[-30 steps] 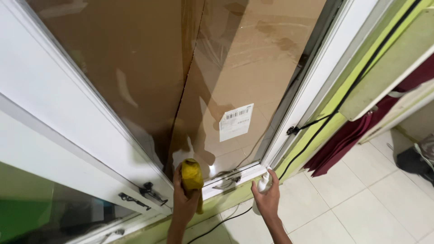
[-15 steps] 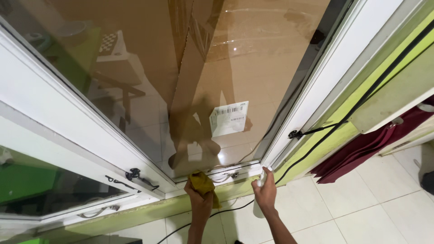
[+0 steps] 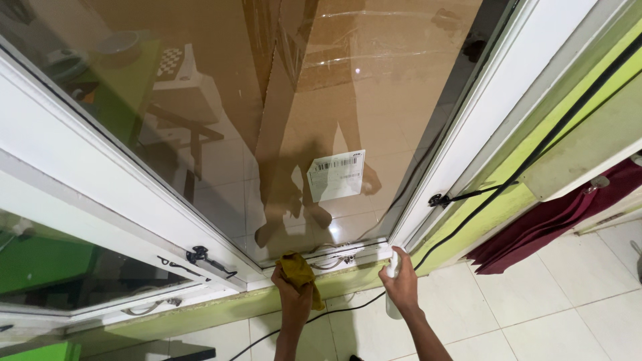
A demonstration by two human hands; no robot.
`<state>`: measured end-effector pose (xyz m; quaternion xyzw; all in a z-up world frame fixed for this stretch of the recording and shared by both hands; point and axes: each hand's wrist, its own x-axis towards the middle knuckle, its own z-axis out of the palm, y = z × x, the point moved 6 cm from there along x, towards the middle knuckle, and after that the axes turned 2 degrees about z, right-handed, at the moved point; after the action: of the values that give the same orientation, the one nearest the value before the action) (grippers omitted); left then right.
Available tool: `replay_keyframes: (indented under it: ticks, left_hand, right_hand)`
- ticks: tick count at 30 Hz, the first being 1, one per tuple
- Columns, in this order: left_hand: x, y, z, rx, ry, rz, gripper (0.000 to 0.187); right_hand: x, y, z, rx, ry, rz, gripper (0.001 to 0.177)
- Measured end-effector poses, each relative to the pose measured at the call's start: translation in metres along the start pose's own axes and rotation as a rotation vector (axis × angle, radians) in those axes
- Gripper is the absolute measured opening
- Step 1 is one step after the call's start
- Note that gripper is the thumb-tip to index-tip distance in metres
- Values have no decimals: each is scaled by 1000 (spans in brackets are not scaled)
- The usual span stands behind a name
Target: The person cleans a glass window by spraying liquid from a spray bottle and wiping down the pane with a cloth.
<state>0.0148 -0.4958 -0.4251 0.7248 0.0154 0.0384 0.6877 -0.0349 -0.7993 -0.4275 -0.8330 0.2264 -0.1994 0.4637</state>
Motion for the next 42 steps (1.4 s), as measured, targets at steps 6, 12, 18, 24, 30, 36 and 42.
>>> replay_keyframes:
  ticks: [6, 12, 18, 24, 30, 36, 42]
  left_hand:
    - [-2, -2, 5, 25, -24, -12, 79]
    - [-4, -6, 5, 71, -22, 52, 79]
    - [0, -3, 4, 51, -24, -3, 80]
    - [4, 16, 3, -11, -6, 16, 94]
    - [15, -16, 17, -57, -96, -161, 100]
    - [12, -4, 46, -139, -336, -66, 83]
    - [6, 2, 77, -211, -424, -31, 77]
  right_hand:
    - [-2, 1, 15, -96, -99, 69, 56]
    - [-5, -22, 9, 92, -53, -92, 53]
    - [-4, -25, 28, 99, -155, 60, 51]
    - [-1, -46, 29, 119, -146, -87, 53]
    - [2, -26, 47, 147, -217, -144, 66]
    - [11, -45, 47, 264, -333, -97, 39]
    - [23, -88, 42, 477, -376, -125, 40]
